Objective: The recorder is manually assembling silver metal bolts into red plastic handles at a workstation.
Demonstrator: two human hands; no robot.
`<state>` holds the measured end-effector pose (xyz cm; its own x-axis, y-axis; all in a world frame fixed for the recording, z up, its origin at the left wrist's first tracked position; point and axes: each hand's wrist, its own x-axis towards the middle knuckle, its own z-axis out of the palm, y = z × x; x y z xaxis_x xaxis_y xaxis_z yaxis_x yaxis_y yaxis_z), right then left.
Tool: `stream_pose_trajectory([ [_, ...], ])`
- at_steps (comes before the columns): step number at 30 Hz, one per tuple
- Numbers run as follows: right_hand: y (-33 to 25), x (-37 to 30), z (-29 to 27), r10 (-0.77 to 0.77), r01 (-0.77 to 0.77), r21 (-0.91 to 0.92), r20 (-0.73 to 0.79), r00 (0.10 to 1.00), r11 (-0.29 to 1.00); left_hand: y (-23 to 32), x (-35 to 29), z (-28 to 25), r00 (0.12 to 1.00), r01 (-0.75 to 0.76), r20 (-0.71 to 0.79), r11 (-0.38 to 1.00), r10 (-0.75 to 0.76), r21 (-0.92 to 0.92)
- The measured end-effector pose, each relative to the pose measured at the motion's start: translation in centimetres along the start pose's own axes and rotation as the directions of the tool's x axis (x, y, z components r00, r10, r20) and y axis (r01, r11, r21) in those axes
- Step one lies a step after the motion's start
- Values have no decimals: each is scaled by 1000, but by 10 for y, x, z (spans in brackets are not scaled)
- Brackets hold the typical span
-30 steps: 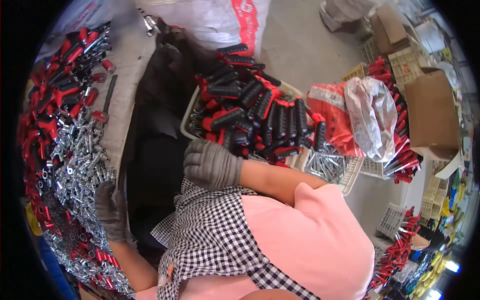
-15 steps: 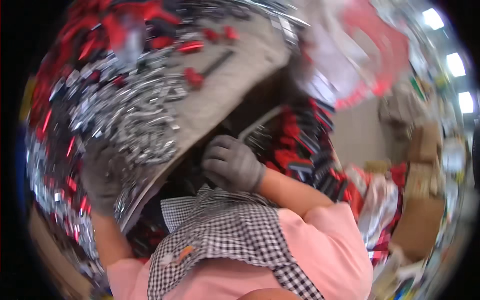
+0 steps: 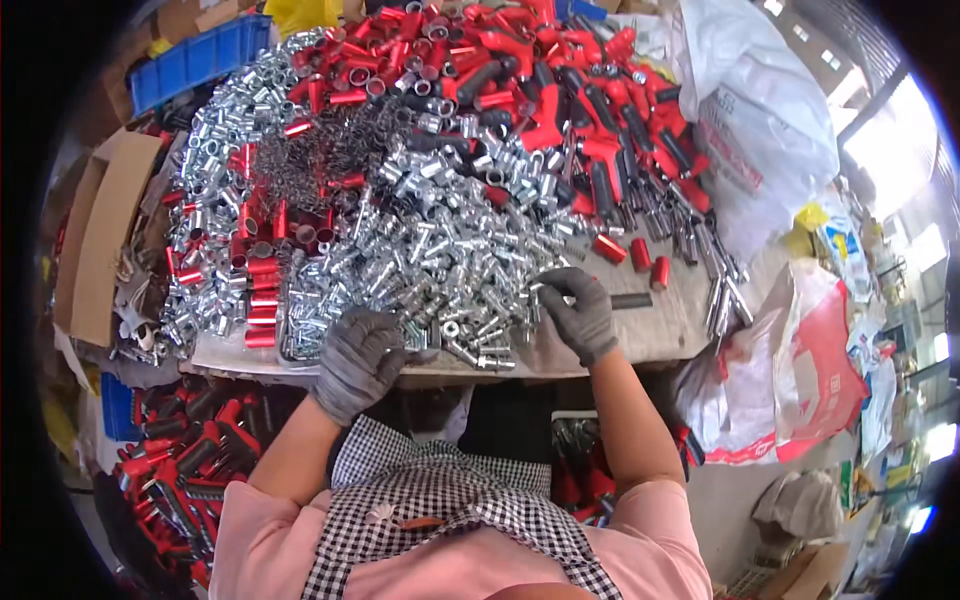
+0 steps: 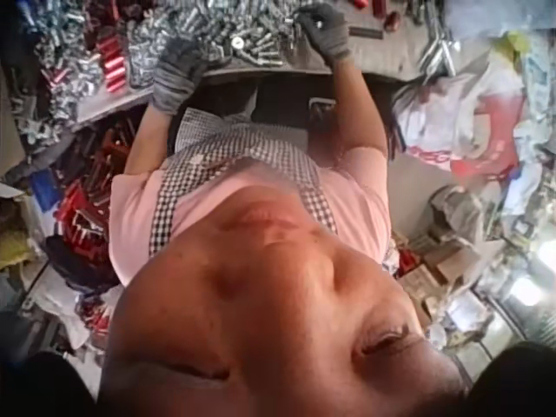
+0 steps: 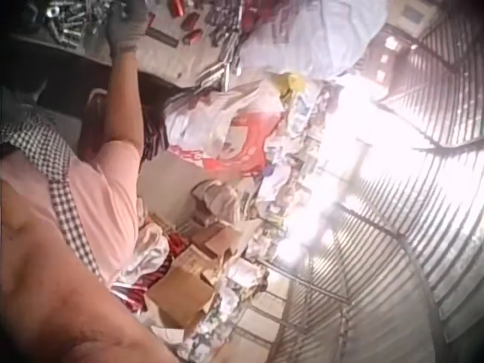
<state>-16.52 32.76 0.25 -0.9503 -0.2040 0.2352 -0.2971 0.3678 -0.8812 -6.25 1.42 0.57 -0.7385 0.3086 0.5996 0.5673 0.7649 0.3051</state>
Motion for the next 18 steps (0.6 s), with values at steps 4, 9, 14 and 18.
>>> stream_pose_trajectory([
  [4,20,67,-6,31,-35,-58,-69,997,998,0,-7,8,994,-87,-56,995,89,43],
  [9,-11,92,17,-2,21,189,-97,995,982,2,-9,-2,980,-75,-183,996,82,46],
  [14,-41,45,47,-199,197,-115,0,980,974,-2,-25,-4,971,7,-238,994,18,107],
  [18,-56,9,72,-255,275,-119,162,953,954,-6,-57,1,962,255,-158,937,-221,241],
])
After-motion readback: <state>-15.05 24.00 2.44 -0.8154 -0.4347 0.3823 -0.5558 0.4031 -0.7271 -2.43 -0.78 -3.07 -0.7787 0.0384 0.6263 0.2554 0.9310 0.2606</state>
